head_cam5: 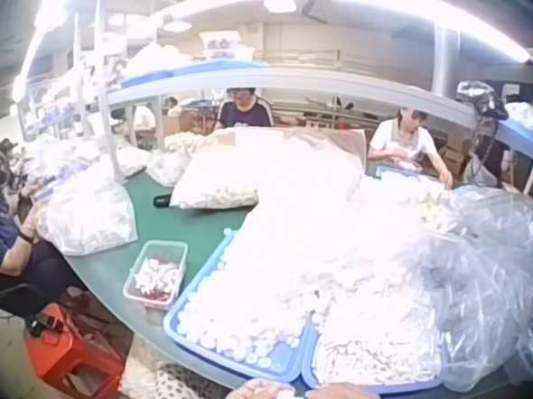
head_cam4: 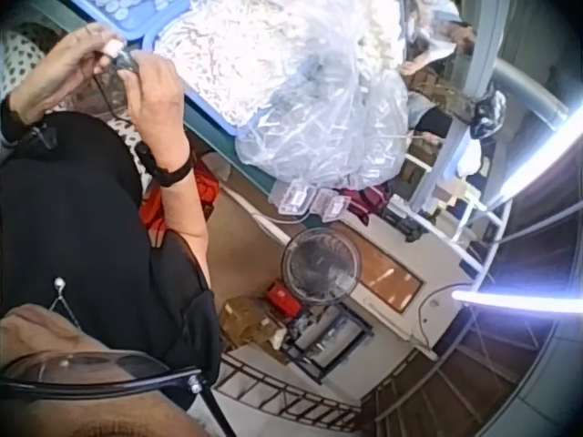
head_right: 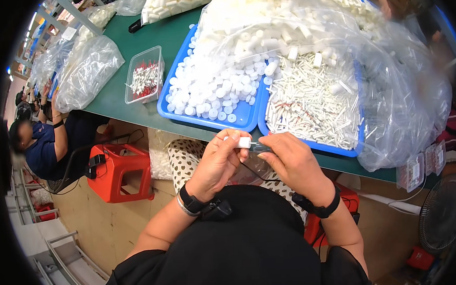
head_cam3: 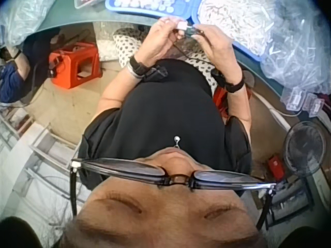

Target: The person sits at a green workbench and repeatedly assembles small white plastic components. They pick a cylindrical piece and a cap from blue trays, fit them together by hand, and place the finished unit into a clear plastic bag.

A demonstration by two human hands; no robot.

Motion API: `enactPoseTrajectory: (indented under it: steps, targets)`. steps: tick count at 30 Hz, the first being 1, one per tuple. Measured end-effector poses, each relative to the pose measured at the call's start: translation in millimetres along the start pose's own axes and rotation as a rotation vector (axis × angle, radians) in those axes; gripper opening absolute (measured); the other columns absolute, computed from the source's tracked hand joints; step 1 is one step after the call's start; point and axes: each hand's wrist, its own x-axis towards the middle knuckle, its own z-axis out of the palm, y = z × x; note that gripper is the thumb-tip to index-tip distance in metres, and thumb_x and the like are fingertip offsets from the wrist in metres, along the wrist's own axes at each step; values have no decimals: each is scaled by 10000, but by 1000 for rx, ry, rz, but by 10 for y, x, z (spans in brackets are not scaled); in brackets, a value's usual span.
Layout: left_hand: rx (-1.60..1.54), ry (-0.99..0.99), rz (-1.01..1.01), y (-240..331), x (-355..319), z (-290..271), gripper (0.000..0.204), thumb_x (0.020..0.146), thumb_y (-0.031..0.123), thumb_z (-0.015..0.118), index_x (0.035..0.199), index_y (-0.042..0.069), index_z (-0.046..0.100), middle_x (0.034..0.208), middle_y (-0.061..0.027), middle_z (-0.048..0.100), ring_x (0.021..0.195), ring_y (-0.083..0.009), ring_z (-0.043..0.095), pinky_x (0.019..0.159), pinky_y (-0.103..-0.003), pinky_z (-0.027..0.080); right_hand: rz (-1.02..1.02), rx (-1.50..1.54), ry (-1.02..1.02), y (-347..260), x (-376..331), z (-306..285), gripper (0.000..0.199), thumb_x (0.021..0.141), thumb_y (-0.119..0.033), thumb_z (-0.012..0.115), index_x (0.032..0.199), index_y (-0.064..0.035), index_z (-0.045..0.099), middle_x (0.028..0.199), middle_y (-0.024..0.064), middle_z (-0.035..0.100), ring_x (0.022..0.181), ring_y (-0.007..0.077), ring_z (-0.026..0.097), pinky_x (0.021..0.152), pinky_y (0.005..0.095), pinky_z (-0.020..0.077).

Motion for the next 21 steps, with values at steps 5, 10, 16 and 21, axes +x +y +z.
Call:
enactPoseTrajectory:
  steps: [5, 10, 16, 21]
  targets:
    - [106, 44, 95, -102, 0, 5, 196, 1035, 216, 529, 1093, 30, 554, 919, -19, 601, 778, -65, 574, 717, -218, 479, 240, 117, 34, -3, -83, 206, 257, 886, -57, 687, 1115, 2, 586, 855, 142, 634, 723, 276, 637, 639, 349, 504]
    - [404, 134, 256, -210, -39, 11, 180, 1028, 184, 541, 1120, 30, 544, 948, -25, 595, 820, -60, 560, 755, -216, 478, 187, 138, 38, -8, -81, 282, 227, 910, -63, 664, 1104, 13, 573, 857, 150, 632, 725, 279, 643, 635, 350, 505]
    - [547, 30, 185, -190, -113, -32, 274, 989, 118, 569, 1254, 58, 537, 1124, -28, 569, 1004, -102, 558, 916, -247, 448, 124, 73, 6, 49, -84, 275, 216, 896, -41, 655, 1086, 18, 572, 897, 172, 640, 763, 318, 651, 655, 370, 509]
    - [636, -189, 237, -183, -86, -2, 472, 950, 85, 594, 1407, 56, 479, 1329, -75, 527, 1275, -181, 486, 1094, -332, 363, -26, 129, -44, 25, -99, 319, 212, 864, 19, 613, 1070, 10, 567, 911, 185, 648, 793, 368, 654, 663, 411, 510]
